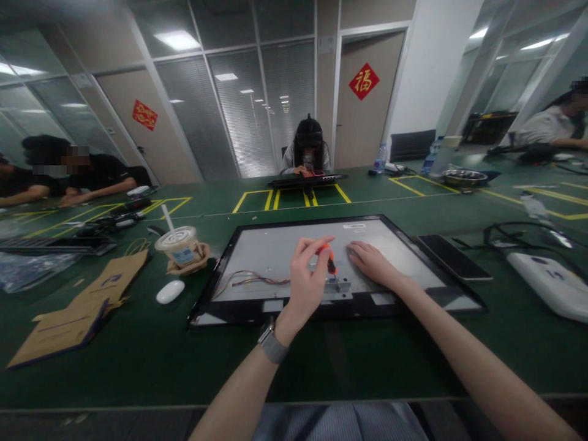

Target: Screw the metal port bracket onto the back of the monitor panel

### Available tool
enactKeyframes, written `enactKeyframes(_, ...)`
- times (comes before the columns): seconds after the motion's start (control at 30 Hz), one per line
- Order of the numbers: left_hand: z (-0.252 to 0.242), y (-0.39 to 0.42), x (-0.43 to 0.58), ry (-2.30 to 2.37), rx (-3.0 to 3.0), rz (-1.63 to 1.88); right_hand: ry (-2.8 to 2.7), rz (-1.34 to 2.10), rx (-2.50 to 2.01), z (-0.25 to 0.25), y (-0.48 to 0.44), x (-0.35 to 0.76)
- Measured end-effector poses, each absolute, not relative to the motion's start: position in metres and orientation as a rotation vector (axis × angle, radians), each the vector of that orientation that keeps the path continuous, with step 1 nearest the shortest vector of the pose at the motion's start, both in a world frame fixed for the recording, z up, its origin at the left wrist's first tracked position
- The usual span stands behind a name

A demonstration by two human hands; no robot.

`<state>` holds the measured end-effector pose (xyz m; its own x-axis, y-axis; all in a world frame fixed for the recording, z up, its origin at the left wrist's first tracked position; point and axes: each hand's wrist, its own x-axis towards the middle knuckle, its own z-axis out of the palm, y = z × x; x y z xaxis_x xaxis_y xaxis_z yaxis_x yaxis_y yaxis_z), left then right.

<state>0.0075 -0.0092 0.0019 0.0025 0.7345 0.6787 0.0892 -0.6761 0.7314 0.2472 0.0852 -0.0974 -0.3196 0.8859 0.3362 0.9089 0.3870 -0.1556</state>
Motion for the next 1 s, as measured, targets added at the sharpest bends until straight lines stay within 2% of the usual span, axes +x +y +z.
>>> enactKeyframes(1.0,0.0010,-0.0073,0.0061,0.895,1.880,1.790,-2.298,-0.084,-1.557,-0.0953,0.0839,0.2465)
